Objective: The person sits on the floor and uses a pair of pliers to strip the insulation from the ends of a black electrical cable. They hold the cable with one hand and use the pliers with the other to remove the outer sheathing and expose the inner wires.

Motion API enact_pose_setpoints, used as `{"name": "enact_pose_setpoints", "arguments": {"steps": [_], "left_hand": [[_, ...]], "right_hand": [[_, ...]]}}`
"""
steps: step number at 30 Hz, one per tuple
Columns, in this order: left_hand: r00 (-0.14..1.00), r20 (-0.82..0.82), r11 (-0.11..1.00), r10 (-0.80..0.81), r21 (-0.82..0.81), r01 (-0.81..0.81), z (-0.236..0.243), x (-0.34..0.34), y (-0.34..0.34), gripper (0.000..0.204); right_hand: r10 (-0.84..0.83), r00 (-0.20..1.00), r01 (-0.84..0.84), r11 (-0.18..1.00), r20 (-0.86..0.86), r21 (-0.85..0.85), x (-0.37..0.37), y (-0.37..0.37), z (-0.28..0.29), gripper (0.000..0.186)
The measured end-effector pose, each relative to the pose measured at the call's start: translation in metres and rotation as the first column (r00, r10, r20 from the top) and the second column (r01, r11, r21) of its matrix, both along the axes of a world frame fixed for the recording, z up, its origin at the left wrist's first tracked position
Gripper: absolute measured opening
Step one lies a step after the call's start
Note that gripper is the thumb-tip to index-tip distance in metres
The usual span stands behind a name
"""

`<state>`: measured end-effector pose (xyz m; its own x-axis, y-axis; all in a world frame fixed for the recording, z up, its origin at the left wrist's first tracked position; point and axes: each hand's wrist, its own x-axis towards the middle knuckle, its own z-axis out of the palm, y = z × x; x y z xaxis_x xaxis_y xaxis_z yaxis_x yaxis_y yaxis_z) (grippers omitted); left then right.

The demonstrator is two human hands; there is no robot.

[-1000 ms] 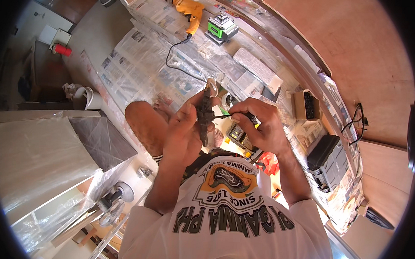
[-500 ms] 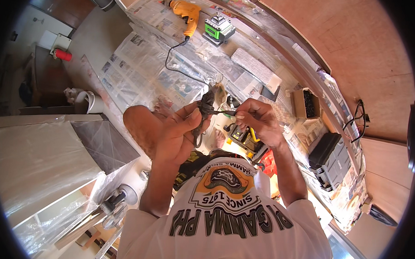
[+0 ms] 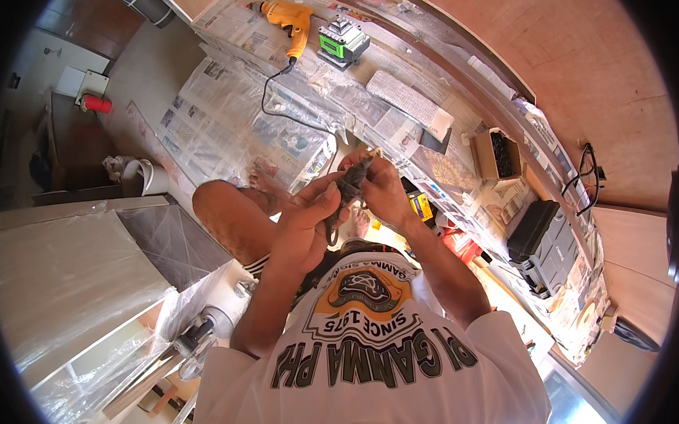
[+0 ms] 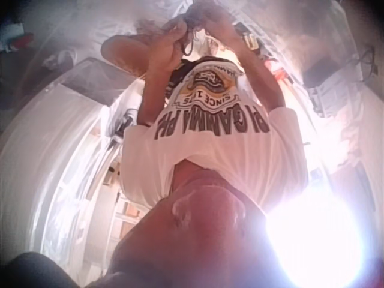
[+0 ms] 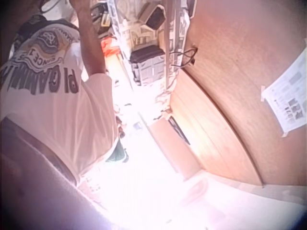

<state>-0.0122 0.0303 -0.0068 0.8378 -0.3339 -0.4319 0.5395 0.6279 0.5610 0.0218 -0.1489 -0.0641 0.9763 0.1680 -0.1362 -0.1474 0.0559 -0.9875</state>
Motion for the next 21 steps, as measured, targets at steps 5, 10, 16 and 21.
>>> {"name": "enact_pose_setpoints", "arguments": {"steps": [5, 10, 16, 21], "left_hand": [[0.993, 0.091, 0.986, -0.074, 0.153, 0.059, -0.001, -0.005, 0.000, 0.043], [0.988, 0.143, 0.952, -0.050, 0.307, 0.003, 0.017, -0.011, -0.007, 0.045], [0.965, 0.052, 0.922, -0.257, 0.311, 0.229, 0.004, -0.001, 0.011, 0.046], [0.972, 0.092, 0.940, -0.218, 0.288, 0.184, -0.007, -0.007, 0.016, 0.039]], "right_hand": [[0.013, 0.993, -0.026, 0.993, 0.115, 0.114, 0.009, 0.006, 0.004, 0.013], [-0.021, 0.977, -0.067, 0.915, 0.213, 0.398, 0.008, 0.012, 0.004, 0.017], [0.072, 0.948, -0.146, 0.964, 0.311, 0.221, 0.012, 0.010, -0.001, 0.034], [0.264, 0.962, -0.261, 0.841, -0.061, -0.474, -0.027, -0.037, -0.011, 0.043]]}}
